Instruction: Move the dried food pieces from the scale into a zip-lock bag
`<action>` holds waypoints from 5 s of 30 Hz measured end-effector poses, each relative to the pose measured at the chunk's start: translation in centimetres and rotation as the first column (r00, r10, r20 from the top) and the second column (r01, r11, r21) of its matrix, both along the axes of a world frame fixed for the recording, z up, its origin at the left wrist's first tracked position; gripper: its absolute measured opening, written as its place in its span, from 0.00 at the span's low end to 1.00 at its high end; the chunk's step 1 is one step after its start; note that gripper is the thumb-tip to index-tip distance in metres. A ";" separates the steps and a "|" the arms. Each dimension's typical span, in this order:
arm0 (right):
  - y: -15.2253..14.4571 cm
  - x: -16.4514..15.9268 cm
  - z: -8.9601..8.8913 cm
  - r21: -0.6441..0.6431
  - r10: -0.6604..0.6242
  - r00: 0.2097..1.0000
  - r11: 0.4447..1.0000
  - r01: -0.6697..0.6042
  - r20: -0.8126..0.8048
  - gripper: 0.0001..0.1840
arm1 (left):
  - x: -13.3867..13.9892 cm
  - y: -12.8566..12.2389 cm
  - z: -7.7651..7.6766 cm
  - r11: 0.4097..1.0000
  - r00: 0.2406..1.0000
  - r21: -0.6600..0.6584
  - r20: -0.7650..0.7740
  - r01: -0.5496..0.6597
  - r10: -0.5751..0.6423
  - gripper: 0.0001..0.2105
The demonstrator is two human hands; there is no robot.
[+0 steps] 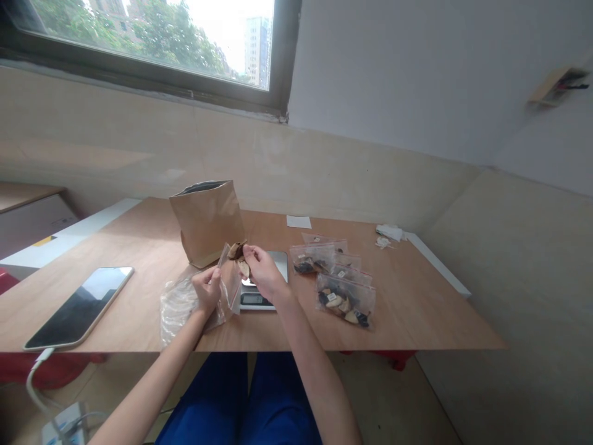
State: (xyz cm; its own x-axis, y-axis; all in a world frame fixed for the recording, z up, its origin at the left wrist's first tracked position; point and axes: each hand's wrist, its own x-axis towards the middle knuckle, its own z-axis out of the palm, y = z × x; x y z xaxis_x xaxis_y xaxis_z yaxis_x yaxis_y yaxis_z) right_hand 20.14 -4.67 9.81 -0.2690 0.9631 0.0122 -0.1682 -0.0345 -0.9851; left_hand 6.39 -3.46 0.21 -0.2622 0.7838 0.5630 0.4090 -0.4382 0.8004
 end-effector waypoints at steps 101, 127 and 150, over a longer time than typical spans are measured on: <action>1.3 2.6 -7.3 0.579 -0.533 0.339 0.814 -0.046 0.775 0.10 | 0.1 1.0 -0.4 0.988 0.947 0.080 0.306 -0.130 0.100 0.22; 4.0 -3.8 -1.1 0.624 -0.368 0.692 0.767 -0.153 0.622 0.15 | 0.0 1.1 -0.3 0.985 0.952 0.075 0.275 -0.157 0.131 0.20; 5.8 2.3 -6.9 0.543 -0.467 0.527 0.840 0.012 0.710 0.13 | 0.0 1.0 0.6 0.986 0.897 -0.010 0.413 -0.168 0.157 0.22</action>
